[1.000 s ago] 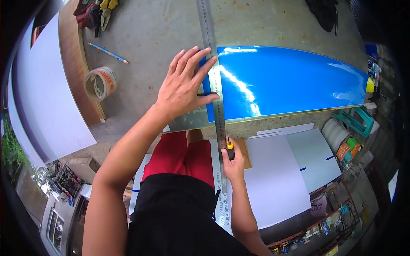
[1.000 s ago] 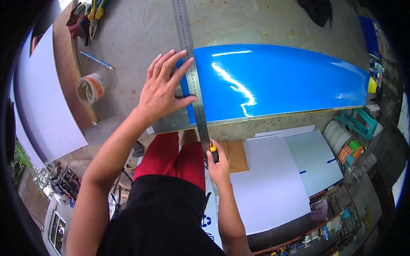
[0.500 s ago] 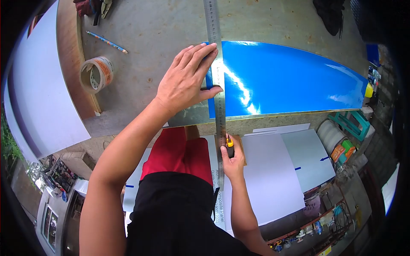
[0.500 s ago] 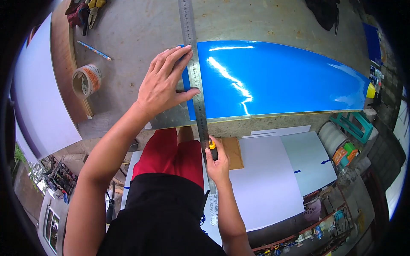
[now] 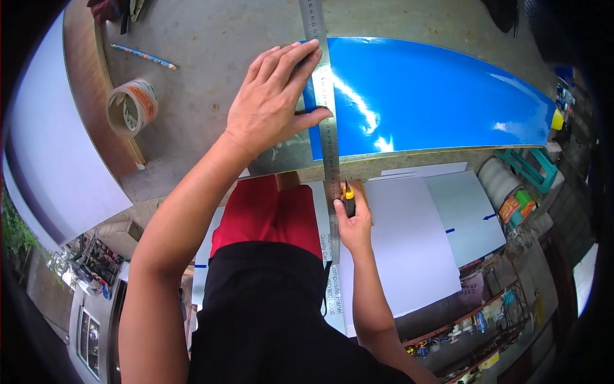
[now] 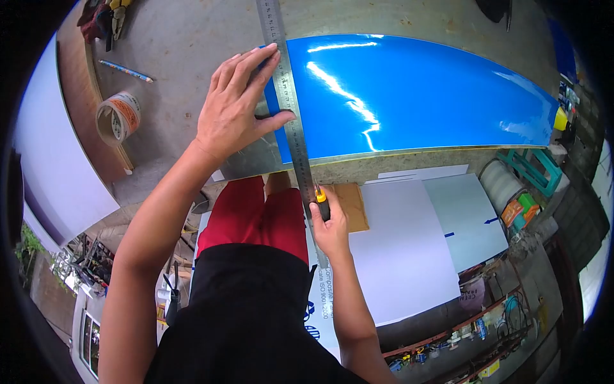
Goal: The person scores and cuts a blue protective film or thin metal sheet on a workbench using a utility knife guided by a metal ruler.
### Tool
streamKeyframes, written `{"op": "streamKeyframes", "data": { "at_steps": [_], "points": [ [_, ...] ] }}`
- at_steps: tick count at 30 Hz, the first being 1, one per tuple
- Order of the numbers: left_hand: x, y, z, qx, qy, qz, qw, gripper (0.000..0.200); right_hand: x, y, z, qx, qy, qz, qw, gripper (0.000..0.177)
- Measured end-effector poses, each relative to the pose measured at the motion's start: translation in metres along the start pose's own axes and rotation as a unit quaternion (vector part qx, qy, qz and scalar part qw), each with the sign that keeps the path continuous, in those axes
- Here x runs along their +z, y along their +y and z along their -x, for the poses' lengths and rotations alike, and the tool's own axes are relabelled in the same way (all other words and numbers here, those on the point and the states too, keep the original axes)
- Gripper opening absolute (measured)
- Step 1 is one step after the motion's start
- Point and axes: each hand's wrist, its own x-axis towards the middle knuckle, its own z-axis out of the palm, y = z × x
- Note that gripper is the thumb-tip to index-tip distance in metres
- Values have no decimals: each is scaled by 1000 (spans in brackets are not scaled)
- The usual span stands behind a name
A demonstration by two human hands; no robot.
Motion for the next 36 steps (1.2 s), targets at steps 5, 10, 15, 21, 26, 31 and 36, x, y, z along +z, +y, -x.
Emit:
{"op": "streamKeyframes", "data": {
  "at_steps": [5,10,15,21,26,31,36],
  "points": [
    [1,0,1,-3,8,2,1000,101,-1,0,-4,-5,2,-29,1000,33],
    [0,-1,0,8,20,-20,1000,93,-3,-4,-11,-16,25,-30,999,24],
    [4,-4,3,5,28,10,1000,98,4,-18,-23,-37,84,-7,996,19],
    [6,-5,4,6,41,14,999,95,12,-30,-37,-6,104,-44,994,17],
    [5,-6,4,3,44,21,999,92,17,-32,-41,-3,96,-79,992,19],
    [6,-7,4,15,45,-11,999,87,16,-27,-45,24,82,-90,992,21],
    [8,-7,6,14,45,-23,999,88,21,-23,-49,23,88,-123,988,21]
  ]
}}
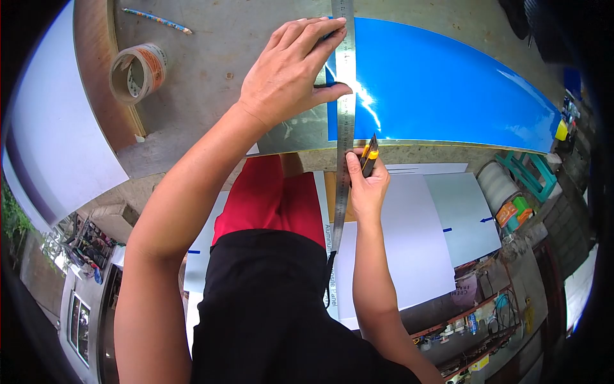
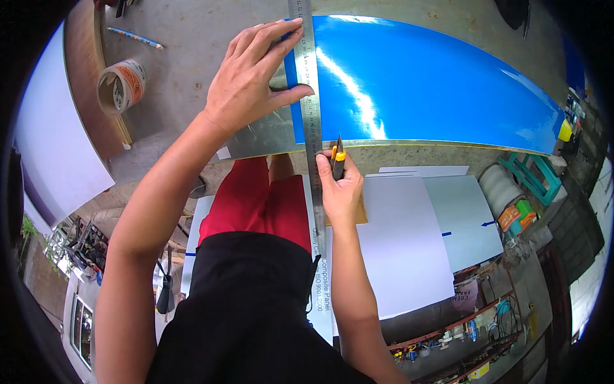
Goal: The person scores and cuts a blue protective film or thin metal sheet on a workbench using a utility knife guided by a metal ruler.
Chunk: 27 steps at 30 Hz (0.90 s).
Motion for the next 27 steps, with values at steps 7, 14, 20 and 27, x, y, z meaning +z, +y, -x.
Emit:
{"op": "streamKeyframes", "data": {
  "at_steps": [7,14,20,27],
  "points": [
    [2,0,1,-12,-1,17,1000,96,-1,10,-3,-26,-6,-1,1000,16],
    [1,0,0,-9,-3,13,1000,95,-1,9,-2,-36,-2,4,999,16],
    [-2,1,-1,-10,-8,24,1000,94,0,0,-1,6,-4,-25,1000,18],
    [-2,0,-1,-8,-8,34,999,93,-1,1,-1,2,-5,-5,1000,18]
  ]
}}
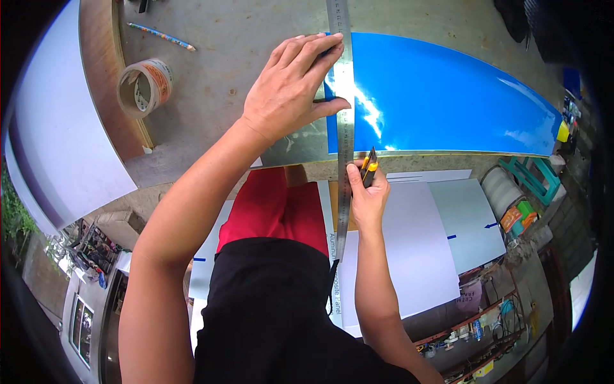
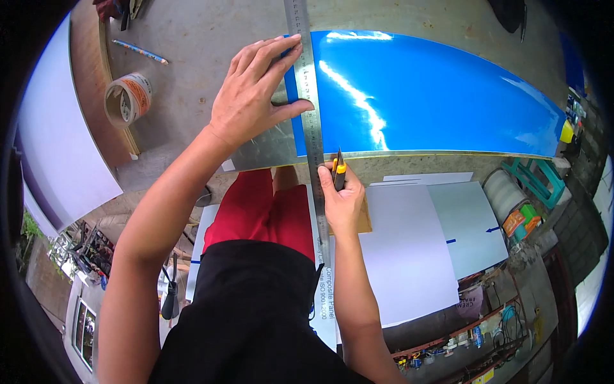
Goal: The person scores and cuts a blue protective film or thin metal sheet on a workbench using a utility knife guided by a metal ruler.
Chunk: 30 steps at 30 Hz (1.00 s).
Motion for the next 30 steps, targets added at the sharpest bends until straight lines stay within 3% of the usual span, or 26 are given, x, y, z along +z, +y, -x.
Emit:
{"op": "streamKeyframes", "data": {
  "at_steps": [6,9,30],
  "points": [
    [-8,4,-4,-7,-7,18,1000,92,0,-5,-1,-61,18,32,997,19],
    [-10,5,-5,-15,-17,30,999,91,-2,-10,1,-24,0,45,999,20],
    [-18,7,-9,-20,-52,4,998,82,-7,-13,3,-9,-16,54,998,24]
  ]
}}
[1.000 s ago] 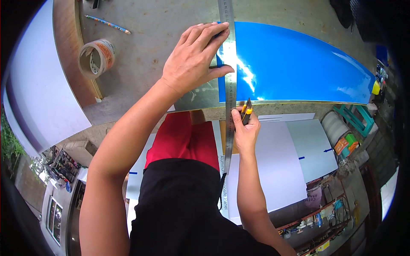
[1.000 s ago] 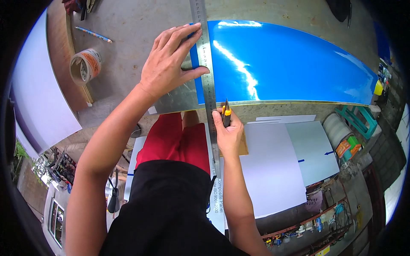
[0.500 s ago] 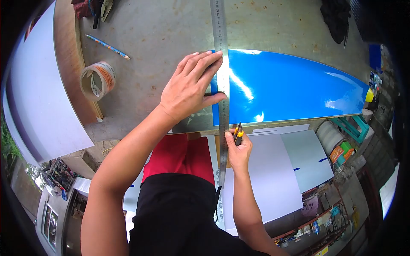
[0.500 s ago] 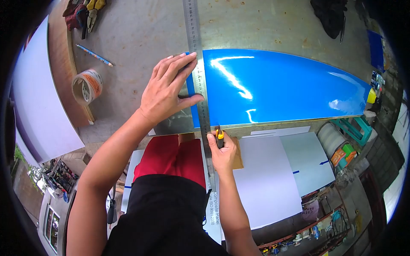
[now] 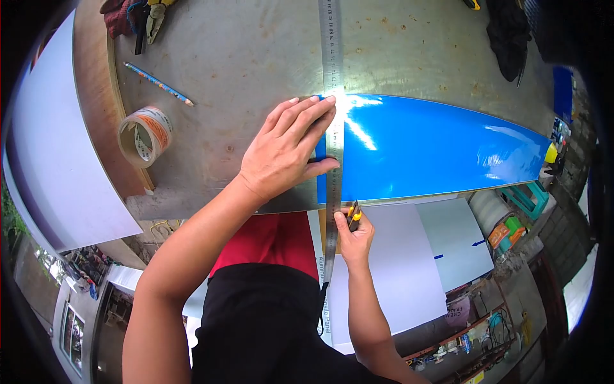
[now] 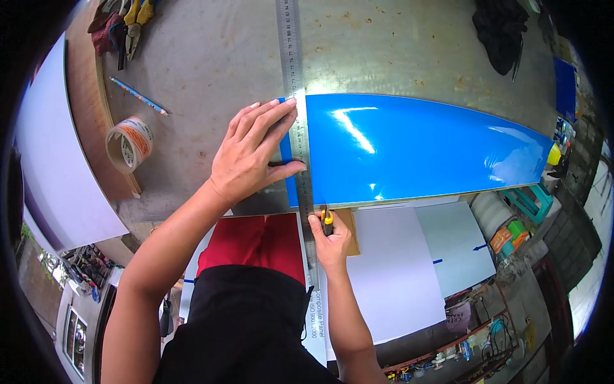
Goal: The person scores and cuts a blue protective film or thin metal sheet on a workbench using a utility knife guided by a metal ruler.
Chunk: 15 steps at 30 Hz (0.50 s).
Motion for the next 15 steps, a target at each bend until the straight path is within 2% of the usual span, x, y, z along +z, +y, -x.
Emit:
{"op": "streamKeyframes", "data": {
  "at_steps": [13,15],
  "points": [
    [1,0,-1,0,-5,1,1000,83,1,-3,-2,-10,-4,8,1000,20],
    [3,0,0,-6,-3,19,1000,89,1,-5,-2,-8,-7,-3,1000,19]
  ]
}}
